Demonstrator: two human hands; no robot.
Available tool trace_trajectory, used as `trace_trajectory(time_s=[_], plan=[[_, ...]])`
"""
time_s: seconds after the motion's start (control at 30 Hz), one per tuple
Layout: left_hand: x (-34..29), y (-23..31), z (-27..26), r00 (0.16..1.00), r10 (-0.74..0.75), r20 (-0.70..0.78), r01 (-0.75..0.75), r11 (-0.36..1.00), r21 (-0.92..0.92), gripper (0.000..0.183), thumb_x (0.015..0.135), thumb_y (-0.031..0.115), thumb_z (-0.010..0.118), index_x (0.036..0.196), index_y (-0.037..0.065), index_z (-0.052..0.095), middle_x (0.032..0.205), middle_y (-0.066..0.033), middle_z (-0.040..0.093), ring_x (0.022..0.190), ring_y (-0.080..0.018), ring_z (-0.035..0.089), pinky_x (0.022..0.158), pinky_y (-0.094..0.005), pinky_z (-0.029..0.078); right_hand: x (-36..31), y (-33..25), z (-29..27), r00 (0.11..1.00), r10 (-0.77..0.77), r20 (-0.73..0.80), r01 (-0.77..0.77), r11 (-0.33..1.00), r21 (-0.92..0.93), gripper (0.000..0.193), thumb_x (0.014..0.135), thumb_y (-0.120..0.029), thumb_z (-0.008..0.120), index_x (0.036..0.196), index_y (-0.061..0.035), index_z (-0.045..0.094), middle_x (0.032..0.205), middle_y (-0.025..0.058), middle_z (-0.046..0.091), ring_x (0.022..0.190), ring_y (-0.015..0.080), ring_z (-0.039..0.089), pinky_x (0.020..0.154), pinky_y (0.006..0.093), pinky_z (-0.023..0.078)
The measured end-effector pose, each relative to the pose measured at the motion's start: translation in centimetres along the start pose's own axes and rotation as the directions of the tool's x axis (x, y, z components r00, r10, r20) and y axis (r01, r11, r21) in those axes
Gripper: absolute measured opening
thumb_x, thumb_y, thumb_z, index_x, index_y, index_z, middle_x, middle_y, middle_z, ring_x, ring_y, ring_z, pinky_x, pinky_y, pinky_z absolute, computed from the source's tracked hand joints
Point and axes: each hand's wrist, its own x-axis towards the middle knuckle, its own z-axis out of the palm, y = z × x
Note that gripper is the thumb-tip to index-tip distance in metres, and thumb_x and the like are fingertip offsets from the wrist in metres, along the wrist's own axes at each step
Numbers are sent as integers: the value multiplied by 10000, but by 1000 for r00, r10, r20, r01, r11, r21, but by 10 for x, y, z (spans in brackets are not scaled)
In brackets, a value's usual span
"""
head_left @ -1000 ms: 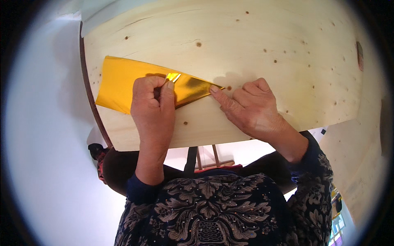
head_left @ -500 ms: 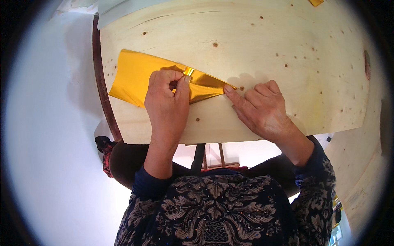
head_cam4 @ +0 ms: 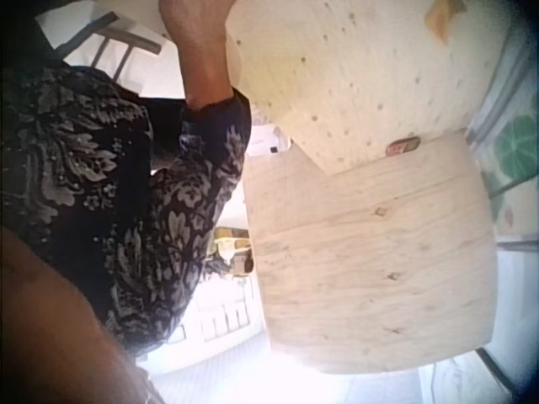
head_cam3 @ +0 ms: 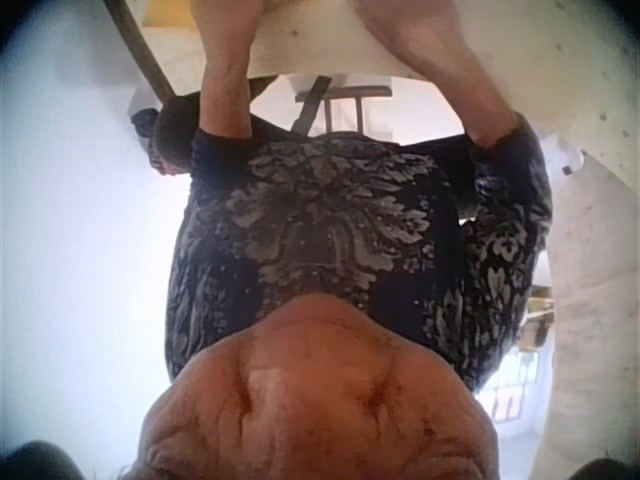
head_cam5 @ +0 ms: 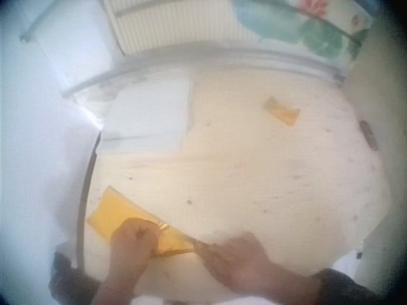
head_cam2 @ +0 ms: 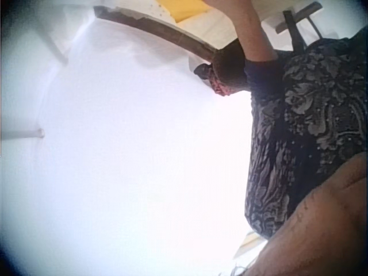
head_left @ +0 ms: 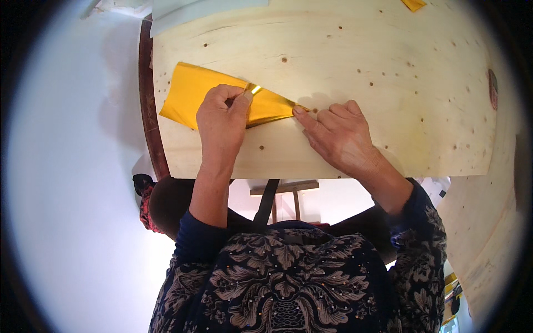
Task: The person folds a rectangular sheet of gold-colored paper on a wooden table, making multiple creases and shaping it into a smaller folded form. The hands press and align edges repeatedly to create crisp folds.
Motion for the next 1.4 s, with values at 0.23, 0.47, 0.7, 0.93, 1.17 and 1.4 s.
trace_trajectory(time_s=[0.23, 0.47, 0.7, 0.93, 1.17, 1.4], plan=[[1, -10, 5, 993, 101, -54, -97, 993, 65, 155, 864, 122, 719, 903, -25, 686, 721, -32, 635, 595, -75, 540, 567, -226, 449, -1, 0, 3, 1000, 3, -1, -3, 1000, -15, 387, 808, -172, 700, 1181, -71, 668, 734, -20, 534, 718, 152, 520, 677, 337, 359], [1, -5, 4, 999, 15, -35, -13, 999, 50, 162, 856, 121, 733, 901, -27, 685, 728, -28, 641, 589, -74, 550, 552, -222, 452, -1, 0, 3, 1000, -3, 0, 3, 1000, -13, 404, 810, -168, 704, 1200, -77, 657, 718, -14, 527, 707, 162, 519, 671, 348, 357], [-2, 9, 2, 998, -17, -61, 20, 998, 53, 175, 808, 78, 756, 920, -17, 660, 734, -96, 672, 616, -156, 628, 592, -288, 496, -2, 1, 4, 1000, -4, -8, 4, 1000, 0, 407, 813, -160, 702, 1206, -70, 650, 717, -15, 525, 707, 162, 517, 670, 345, 355], [-2, 11, 4, 997, 0, -82, -3, 1000, -28, 226, 806, 56, 757, 963, -15, 611, 724, -89, 661, 577, -134, 616, 566, -270, 491, -1, 0, 3, 1000, -10, -16, 9, 1000, -19, 385, 817, -171, 699, 1185, -65, 663, 735, -14, 538, 720, 154, 515, 679, 337, 358], [-1, 7, 4, 996, 16, -86, -12, 999, 42, 215, 810, 57, 755, 954, -11, 610, 729, -93, 657, 579, -145, 622, 570, -277, 497, -1, -1, 3, 1000, -5, -29, 5, 1000, -15, 368, 820, -173, 699, 1172, -67, 674, 743, -15, 551, 713, 152, 515, 677, 329, 357], [-1, 4, 5, 996, 8, -84, -9, 1000, -8, 194, 815, 55, 751, 938, -6, 614, 735, -89, 659, 589, -141, 625, 571, -271, 499, -2, -1, 2, 1000, -2, -19, 2, 999, -45, 392, 826, -164, 695, 1207, -76, 664, 719, -16, 535, 706, 153, 508, 664, 333, 356]])
